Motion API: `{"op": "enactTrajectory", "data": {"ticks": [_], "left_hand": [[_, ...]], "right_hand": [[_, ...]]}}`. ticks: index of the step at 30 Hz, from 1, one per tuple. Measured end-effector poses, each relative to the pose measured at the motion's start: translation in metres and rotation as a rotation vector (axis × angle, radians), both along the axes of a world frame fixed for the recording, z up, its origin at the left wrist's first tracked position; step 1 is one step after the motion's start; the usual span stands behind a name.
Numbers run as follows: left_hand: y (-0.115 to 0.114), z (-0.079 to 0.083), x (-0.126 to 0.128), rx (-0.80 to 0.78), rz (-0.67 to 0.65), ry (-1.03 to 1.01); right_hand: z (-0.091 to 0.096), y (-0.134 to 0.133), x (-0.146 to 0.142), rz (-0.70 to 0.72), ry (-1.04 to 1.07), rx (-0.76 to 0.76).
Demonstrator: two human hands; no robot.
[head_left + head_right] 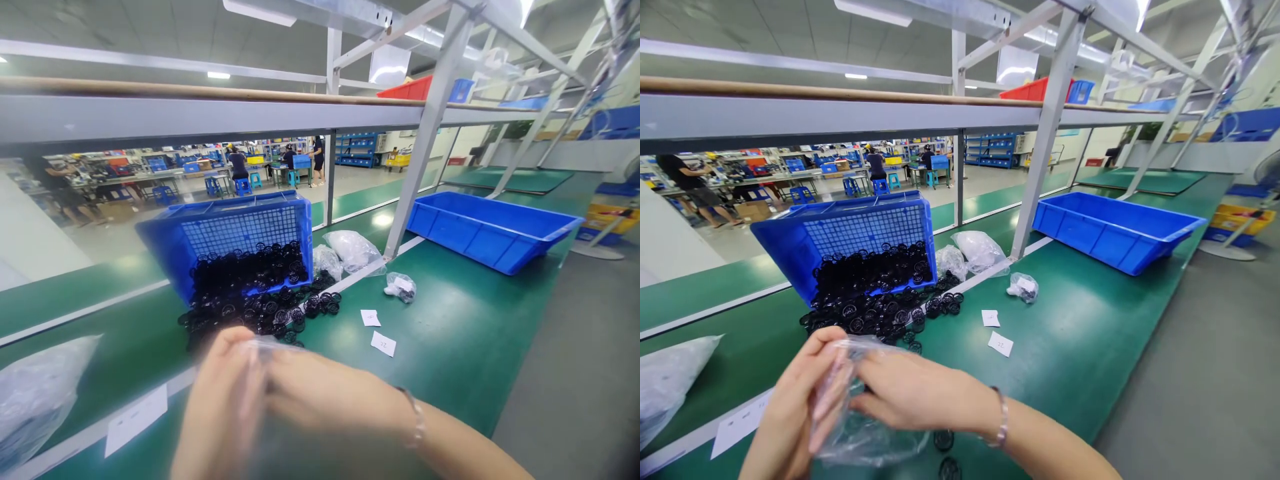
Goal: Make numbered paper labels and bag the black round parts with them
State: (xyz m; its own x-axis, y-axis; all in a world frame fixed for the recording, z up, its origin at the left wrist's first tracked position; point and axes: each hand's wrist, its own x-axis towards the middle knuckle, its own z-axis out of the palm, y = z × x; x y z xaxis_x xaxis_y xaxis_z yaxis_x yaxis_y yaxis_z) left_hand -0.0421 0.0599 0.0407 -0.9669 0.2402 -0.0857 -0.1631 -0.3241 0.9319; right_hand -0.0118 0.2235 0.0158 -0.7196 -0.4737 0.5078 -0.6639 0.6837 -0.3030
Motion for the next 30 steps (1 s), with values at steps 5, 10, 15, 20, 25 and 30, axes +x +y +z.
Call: {"op": "enactTrajectory", "data": {"ticks": [5, 10, 15, 20, 25, 30], "left_hand": [[-0.028, 0.003, -0.021, 0.018, 0.111, -0.02], [-0.022, 0.0, -0.022, 0.031, 0.134, -0.01], [-0.02, -0.001, -0.02, 0.053, 0.135, 0.007], [-0.029, 0.0, -0.025, 0.065, 0.117, 0.022], [-0.035, 0.001, -0.026, 0.087, 0.101, 0.027], [-0.039, -0.003, -0.029, 0.077, 0.109, 0.036]], "right_hand": [[-0.039, 0.065, 0.044, -0.209, 0.038, -0.431], [-0.134, 0.096, 0.068, -0.43, -0.227, -0.107], [-0.19, 0.099, 0.078, -0.48, -0.25, 0.152], [-0.18, 0.105, 0.068, -0.5, -0.348, 0.129], [-0.159, 0.111, 0.035, -0.342, -0.323, 0.217], [-0.15, 0.113, 0.019, -0.266, -0.383, 0.269]]}}
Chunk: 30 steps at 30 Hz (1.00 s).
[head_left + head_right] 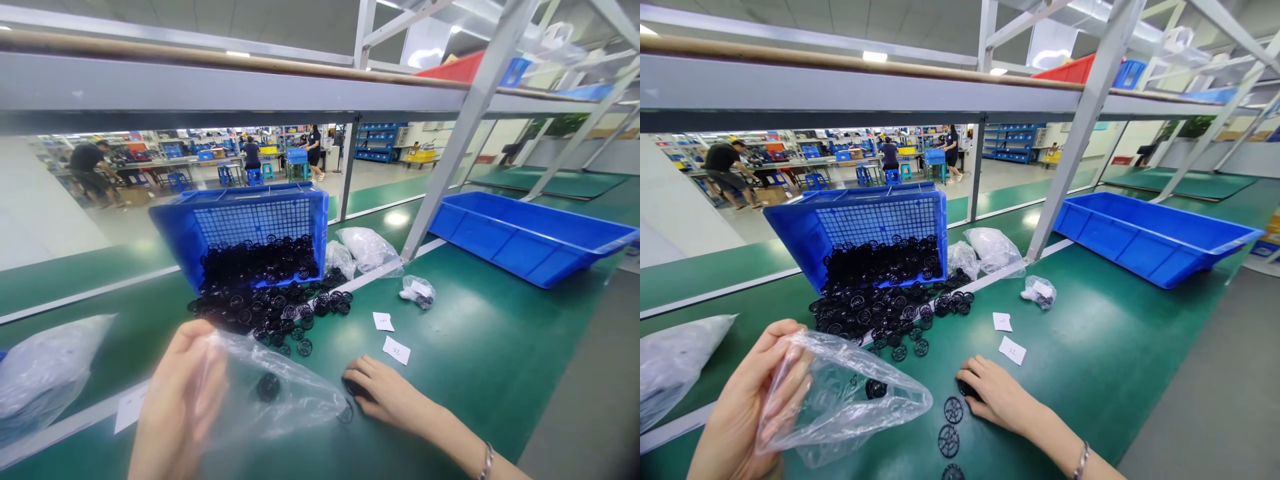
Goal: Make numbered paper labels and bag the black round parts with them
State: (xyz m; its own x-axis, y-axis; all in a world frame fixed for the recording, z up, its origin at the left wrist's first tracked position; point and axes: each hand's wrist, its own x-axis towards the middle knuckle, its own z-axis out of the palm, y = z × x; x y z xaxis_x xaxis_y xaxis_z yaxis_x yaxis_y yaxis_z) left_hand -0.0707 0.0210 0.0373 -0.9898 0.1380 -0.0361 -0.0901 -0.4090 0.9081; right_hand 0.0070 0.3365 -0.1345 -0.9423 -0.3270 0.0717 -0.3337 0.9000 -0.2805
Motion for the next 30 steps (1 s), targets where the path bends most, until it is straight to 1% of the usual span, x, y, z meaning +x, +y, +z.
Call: {"op": "enactTrajectory", "data": {"ticks": [3, 6, 8, 9, 11, 14, 16, 20, 22, 24, 27, 28, 30], "left_hand": [[0.001, -0.001, -0.002, 0.0, 0.009, -0.009], [0.003, 0.0, -0.003, 0.002, 0.014, -0.013], [0.004, 0.0, -0.002, 0.005, 0.015, -0.006], [0.004, 0.0, -0.002, 0.007, 0.015, -0.001], [0.003, 0.0, -0.002, 0.006, 0.014, 0.012], [0.001, -0.001, -0.001, -0.002, 0.019, 0.021], [0.001, -0.001, 0.0, -0.001, 0.021, 0.021], [0.002, 0.0, 0.0, -0.006, 0.03, 0.026], [0.003, 0.0, 0.0, -0.005, 0.041, 0.03], [0.003, 0.001, 0.001, -0.007, 0.047, 0.038], [0.004, 0.002, 0.002, -0.024, 0.044, 0.04], [0.005, 0.002, 0.002, -0.027, 0.039, 0.041], [0.005, 0.002, 0.002, -0.036, 0.02, 0.032]], "right_hand": [[0.005, -0.004, 0.002, -0.014, -0.009, -0.012], [0.008, -0.013, 0.006, 0.092, 0.002, -0.019], [0.008, -0.018, 0.006, 0.175, 0.013, 0.0], [0.007, -0.02, 0.005, 0.191, 0.011, 0.013], [0.006, -0.021, 0.005, 0.177, -0.006, 0.033], [0.006, -0.02, 0.007, 0.116, -0.028, 0.048], [0.006, -0.021, 0.011, 0.127, -0.021, 0.057], [0.008, -0.032, 0.018, 0.301, 0.07, 0.113], [0.006, -0.034, 0.017, 0.359, 0.091, 0.143], [0.004, -0.032, 0.016, 0.36, 0.083, 0.17], [-0.002, -0.025, 0.018, 0.29, 0.047, 0.183], [-0.003, -0.024, 0.02, 0.258, 0.037, 0.167], [-0.007, -0.025, 0.029, 0.227, 0.017, 0.079]]}}
